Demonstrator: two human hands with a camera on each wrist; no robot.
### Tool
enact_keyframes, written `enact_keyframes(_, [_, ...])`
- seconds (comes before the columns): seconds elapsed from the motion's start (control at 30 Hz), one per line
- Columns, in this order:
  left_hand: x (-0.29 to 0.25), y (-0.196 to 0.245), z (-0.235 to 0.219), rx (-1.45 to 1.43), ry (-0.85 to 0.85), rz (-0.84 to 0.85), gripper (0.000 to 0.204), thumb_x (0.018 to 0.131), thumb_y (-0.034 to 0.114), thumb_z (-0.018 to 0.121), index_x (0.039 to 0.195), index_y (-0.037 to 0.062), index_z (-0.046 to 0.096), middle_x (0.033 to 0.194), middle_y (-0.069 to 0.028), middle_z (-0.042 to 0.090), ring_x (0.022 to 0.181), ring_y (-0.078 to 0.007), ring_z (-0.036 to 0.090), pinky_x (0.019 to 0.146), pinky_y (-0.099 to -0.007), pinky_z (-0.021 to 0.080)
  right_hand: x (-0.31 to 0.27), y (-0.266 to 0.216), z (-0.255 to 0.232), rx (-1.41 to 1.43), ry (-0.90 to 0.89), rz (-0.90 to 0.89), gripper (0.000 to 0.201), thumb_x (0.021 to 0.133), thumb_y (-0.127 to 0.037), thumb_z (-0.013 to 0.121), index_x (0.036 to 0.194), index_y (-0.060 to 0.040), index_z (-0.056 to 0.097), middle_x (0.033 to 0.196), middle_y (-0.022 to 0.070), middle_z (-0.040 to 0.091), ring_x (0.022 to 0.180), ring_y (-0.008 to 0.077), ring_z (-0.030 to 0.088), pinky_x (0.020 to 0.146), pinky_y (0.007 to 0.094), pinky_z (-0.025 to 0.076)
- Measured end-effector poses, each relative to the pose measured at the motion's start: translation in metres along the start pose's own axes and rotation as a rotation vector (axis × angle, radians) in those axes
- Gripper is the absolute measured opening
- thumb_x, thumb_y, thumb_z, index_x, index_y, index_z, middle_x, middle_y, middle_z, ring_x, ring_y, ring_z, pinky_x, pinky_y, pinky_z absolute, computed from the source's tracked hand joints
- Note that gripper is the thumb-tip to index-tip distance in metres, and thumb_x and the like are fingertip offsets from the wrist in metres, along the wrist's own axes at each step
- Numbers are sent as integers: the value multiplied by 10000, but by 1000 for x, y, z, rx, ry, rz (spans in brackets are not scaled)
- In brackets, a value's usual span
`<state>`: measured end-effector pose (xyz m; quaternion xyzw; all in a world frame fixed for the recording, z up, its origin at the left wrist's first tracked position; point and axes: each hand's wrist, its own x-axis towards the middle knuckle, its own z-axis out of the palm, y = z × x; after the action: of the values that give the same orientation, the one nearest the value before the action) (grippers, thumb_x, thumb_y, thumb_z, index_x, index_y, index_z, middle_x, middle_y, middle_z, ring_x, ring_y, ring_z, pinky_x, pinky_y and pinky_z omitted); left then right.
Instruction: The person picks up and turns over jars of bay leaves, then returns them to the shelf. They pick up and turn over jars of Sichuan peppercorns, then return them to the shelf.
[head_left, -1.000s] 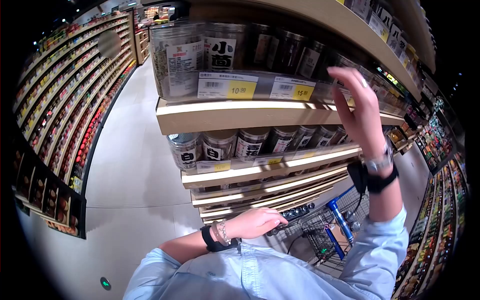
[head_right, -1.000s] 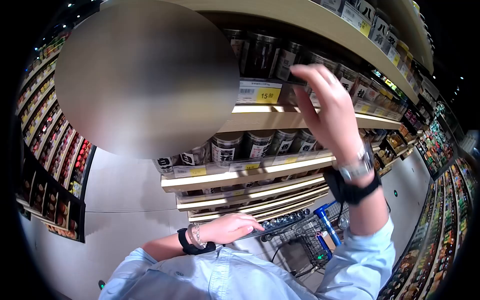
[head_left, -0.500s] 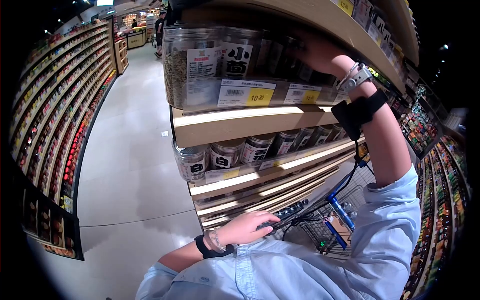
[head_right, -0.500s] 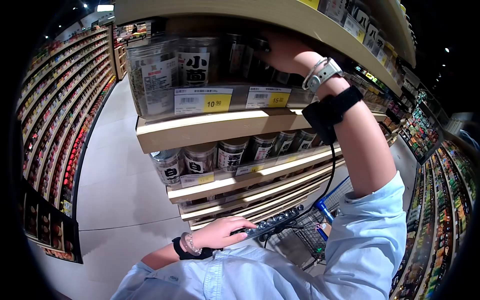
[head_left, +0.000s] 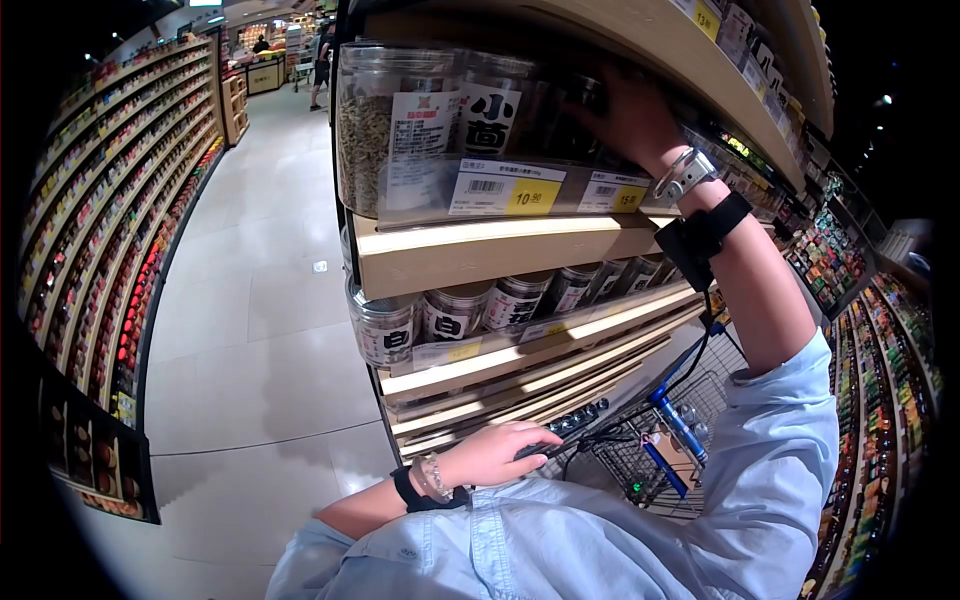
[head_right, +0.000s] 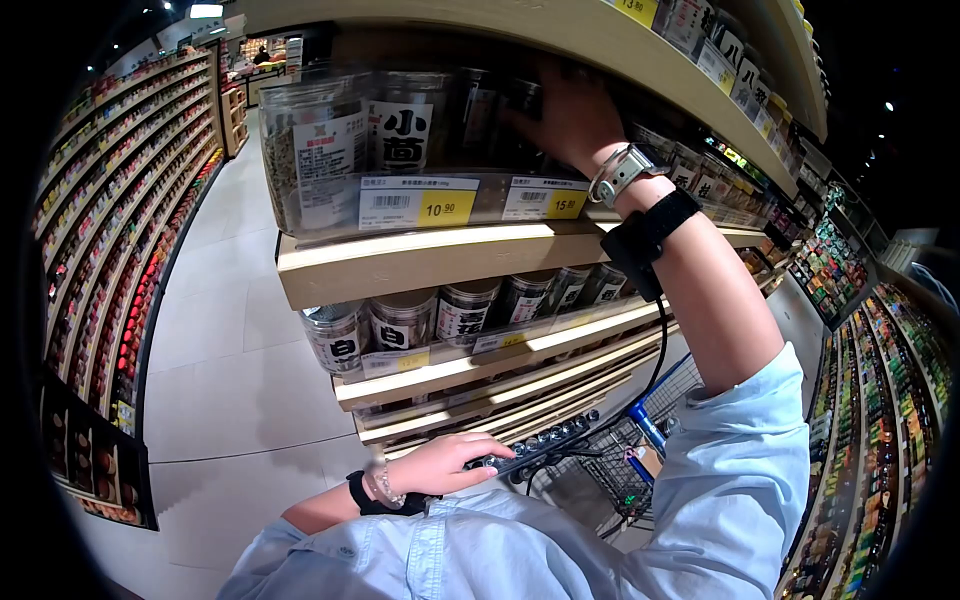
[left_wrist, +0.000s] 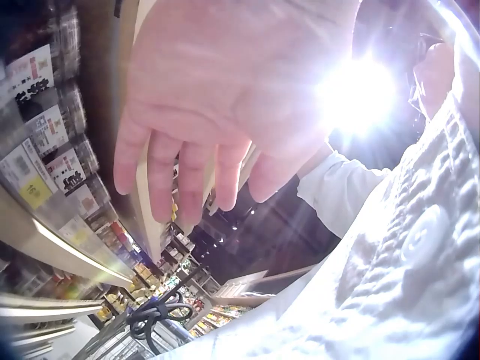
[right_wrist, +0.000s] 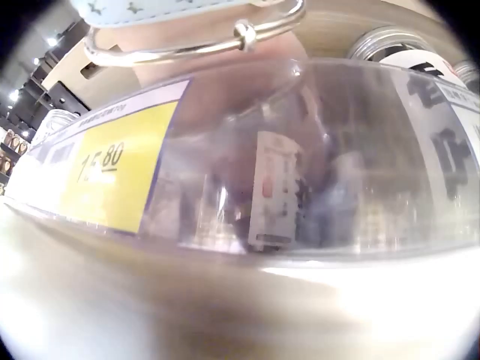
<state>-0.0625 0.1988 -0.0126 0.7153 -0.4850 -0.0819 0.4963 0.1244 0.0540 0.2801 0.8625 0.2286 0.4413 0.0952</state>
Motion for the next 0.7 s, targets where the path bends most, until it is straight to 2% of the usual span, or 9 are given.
enact_keyframes(0.07, [0,0,0,-3,-7,0,308,868,204,482,1138,59,511,1038,-128,556,980,-277,532,859,-354,417,0,1,7,-71,62,-48,659,746,-476,595,1232,-67,421,1015,197,593,960,362,559,852,421,444])
enact_keyframes(0.17, [1,-3,0,-2,-1,34,301,865,199,483,1129,59,519,1027,-128,557,969,-280,534,850,-357,420,3,-1,8,168,38,46,664,727,-491,614,1213,-66,460,1045,199,588,998,345,549,873,400,438])
enact_keyframes(0.23, [1,-3,-1,-1,1,45,293,860,190,488,1118,58,526,1011,-129,558,954,-283,536,839,-358,423,5,-2,1,526,-198,266,696,691,-509,644,1206,-71,480,1089,201,572,1064,315,519,899,375,425])
enact_keyframes(0.27, [1,-3,-1,1,0,43,293,860,190,488,1118,58,526,1011,-129,558,954,-283,536,839,-358,423,5,-2,0,528,-196,266,696,691,-509,644,1206,-71,480,1089,201,572,1064,315,519,899,375,425])
enact_keyframes(0.37, [1,-1,-5,23,6,74,289,852,181,495,1110,54,529,996,-127,560,944,-283,537,828,-360,426,0,1,-3,658,-71,245,667,659,-452,698,1158,-44,523,1081,186,581,1062,285,528,899,348,425])
enact_keyframes(0.43, [0,1,-9,26,32,64,285,844,176,502,1101,56,532,996,-126,563,950,-280,538,829,-360,428,-8,1,-6,776,40,216,617,654,-336,732,1137,-9,530,1039,155,607,968,246,577,871,313,439])
enact_keyframes(0.57, [0,1,-11,24,51,42,275,837,181,510,1081,58,545,1026,-125,570,969,-289,540,844,-362,431,-35,-9,-40,1034,50,276,542,675,-221,723,1118,22,528,1034,126,603,933,194,573,855,287,441])
enact_keyframes(0.63, [0,0,-11,35,63,64,278,840,180,506,1089,61,541,1003,-122,567,963,-279,536,836,-364,428,-47,-3,-51,1293,-83,297,508,690,-154,705,1122,35,513,1047,118,583,948,156,546,840,279,445])
enact_keyframes(0.7, [0,2,-14,59,63,67,277,840,182,506,1086,59,541,1002,-121,568,962,-278,536,836,-365,428,-58,-6,-52,1455,-49,310,543,683,-118,719,1139,48,475,1072,114,549,959,144,532,831,283,452])
